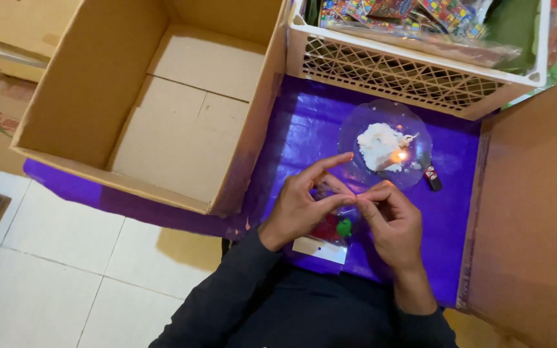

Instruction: Packaging small toys into plastic bags and heat-sealing the bags using a candle flame.

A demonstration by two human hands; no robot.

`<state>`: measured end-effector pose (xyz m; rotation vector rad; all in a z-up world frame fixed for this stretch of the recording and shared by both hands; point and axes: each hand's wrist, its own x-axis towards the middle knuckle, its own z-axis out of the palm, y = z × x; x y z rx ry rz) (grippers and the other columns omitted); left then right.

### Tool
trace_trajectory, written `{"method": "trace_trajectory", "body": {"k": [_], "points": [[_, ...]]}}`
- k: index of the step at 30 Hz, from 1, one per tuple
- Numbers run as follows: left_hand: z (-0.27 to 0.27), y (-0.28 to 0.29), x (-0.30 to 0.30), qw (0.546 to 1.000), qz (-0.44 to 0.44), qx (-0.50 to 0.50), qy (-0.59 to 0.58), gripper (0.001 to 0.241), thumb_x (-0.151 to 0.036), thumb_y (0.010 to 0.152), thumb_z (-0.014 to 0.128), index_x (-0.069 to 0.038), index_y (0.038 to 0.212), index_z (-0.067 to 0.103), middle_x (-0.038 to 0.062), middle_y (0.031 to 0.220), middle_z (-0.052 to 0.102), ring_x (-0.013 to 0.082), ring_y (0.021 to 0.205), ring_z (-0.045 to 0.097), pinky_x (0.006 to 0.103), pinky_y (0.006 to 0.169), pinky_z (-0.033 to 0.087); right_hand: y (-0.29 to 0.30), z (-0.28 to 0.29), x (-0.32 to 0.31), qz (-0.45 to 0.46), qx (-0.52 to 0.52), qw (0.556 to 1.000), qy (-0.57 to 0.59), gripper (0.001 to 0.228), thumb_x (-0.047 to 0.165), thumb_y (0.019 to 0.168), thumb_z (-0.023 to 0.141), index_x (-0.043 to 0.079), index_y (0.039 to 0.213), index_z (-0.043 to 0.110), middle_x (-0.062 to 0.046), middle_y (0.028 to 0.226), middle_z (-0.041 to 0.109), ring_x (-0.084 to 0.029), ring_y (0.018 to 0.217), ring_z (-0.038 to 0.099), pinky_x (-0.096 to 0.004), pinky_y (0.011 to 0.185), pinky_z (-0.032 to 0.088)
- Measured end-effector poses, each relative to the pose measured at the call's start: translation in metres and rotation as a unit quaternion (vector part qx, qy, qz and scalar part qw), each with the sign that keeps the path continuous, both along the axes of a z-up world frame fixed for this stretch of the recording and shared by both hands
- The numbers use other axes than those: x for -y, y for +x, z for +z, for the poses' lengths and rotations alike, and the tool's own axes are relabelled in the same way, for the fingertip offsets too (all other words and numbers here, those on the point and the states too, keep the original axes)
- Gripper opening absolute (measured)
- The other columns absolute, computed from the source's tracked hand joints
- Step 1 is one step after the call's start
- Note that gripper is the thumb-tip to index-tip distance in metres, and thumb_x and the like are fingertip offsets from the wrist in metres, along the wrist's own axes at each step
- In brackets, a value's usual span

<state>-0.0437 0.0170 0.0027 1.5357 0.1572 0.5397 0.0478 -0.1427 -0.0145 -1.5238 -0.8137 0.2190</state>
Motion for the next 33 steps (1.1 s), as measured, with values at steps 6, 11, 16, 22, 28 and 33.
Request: {"method": "trace_trajectory", "body": {"k": [6, 11, 16, 22, 28, 33], "points": [[-0.007, 0.014, 0.006, 1.000, -0.010, 0.025, 0.006, 0.057, -0.011, 0.088, 0.079, -0.016, 0.142, 0.061, 0.003, 0.090, 0.078, 0.0104, 0.075, 0.069, 0.0239, 0.069, 0.055, 0.003, 0.005, 0.006, -0.042, -0.061, 0.997, 0.022, 0.017, 0.004, 0.091, 0.075, -0.006, 0.104, 0.071, -0.012, 0.088, 0.066, -0.012, 0.078, 0.057, -0.027, 0.072, 0.049], [-0.009, 0.025, 0.003, 0.998, -0.034, 0.041, -0.017, 0.055, -0.010, 0.093, 0.072, -0.010, 0.146, 0.056, 0.006, 0.094, 0.075, 0.0121, 0.083, 0.067, 0.0284, 0.077, 0.056, 0.012, -0.010, 0.012, -0.092, -0.109, 0.989, 0.042, 0.010, 0.002, 0.091, 0.073, -0.006, 0.098, 0.072, -0.014, 0.080, 0.066, -0.014, 0.068, 0.059, -0.028, 0.064, 0.052], [-0.015, 0.038, 0.006, 0.994, -0.056, 0.026, -0.085, 0.063, -0.010, 0.090, 0.076, -0.003, 0.148, 0.050, 0.011, 0.102, 0.071, 0.0141, 0.091, 0.065, 0.0282, 0.083, 0.056, 0.018, -0.010, 0.009, -0.122, -0.161, 0.973, 0.109, 0.007, 0.001, 0.092, 0.072, -0.005, 0.096, 0.071, -0.011, 0.079, 0.064, -0.012, 0.063, 0.054, -0.025, 0.058, 0.049], [-0.014, 0.041, 0.006, 0.988, -0.025, -0.087, -0.122, 0.024, -0.017, 0.086, 0.082, -0.006, 0.107, 0.079, 0.009, 0.084, 0.076, 0.0101, 0.074, 0.070, 0.0228, 0.063, 0.058, 0.027, -0.024, 0.013, -0.137, -0.186, 0.965, 0.121, 0.007, 0.001, 0.093, 0.071, -0.005, 0.096, 0.070, -0.009, 0.076, 0.062, -0.012, 0.063, 0.055, -0.024, 0.057, 0.048], [-0.025, 0.046, 0.003, 0.984, -0.015, -0.085, -0.156, 0.033, -0.016, 0.085, 0.082, -0.004, 0.115, 0.076, 0.011, 0.089, 0.077, 0.0110, 0.075, 0.069, 0.0206, 0.064, 0.057, 0.037, -0.038, 0.012, -0.133, -0.212, 0.956, 0.155, 0.009, 0.002, 0.094, 0.072, -0.005, 0.098, 0.069, -0.012, 0.082, 0.063, -0.014, 0.064, 0.058, -0.026, 0.060, 0.049], [-0.021, 0.042, -0.001, 0.984, 0.007, -0.110, -0.143, 0.027, -0.017, 0.089, 0.080, -0.002, 0.112, 0.078, 0.013, 0.087, 0.078, 0.0117, 0.080, 0.066, 0.0243, 0.069, 0.058, 0.038, -0.041, 0.015, -0.132, -0.243, 0.948, 0.156, 0.010, 0.003, 0.094, 0.072, -0.005, 0.100, 0.068, -0.010, 0.079, 0.063, -0.013, 0.065, 0.057, -0.025, 0.060, 0.048]]}}
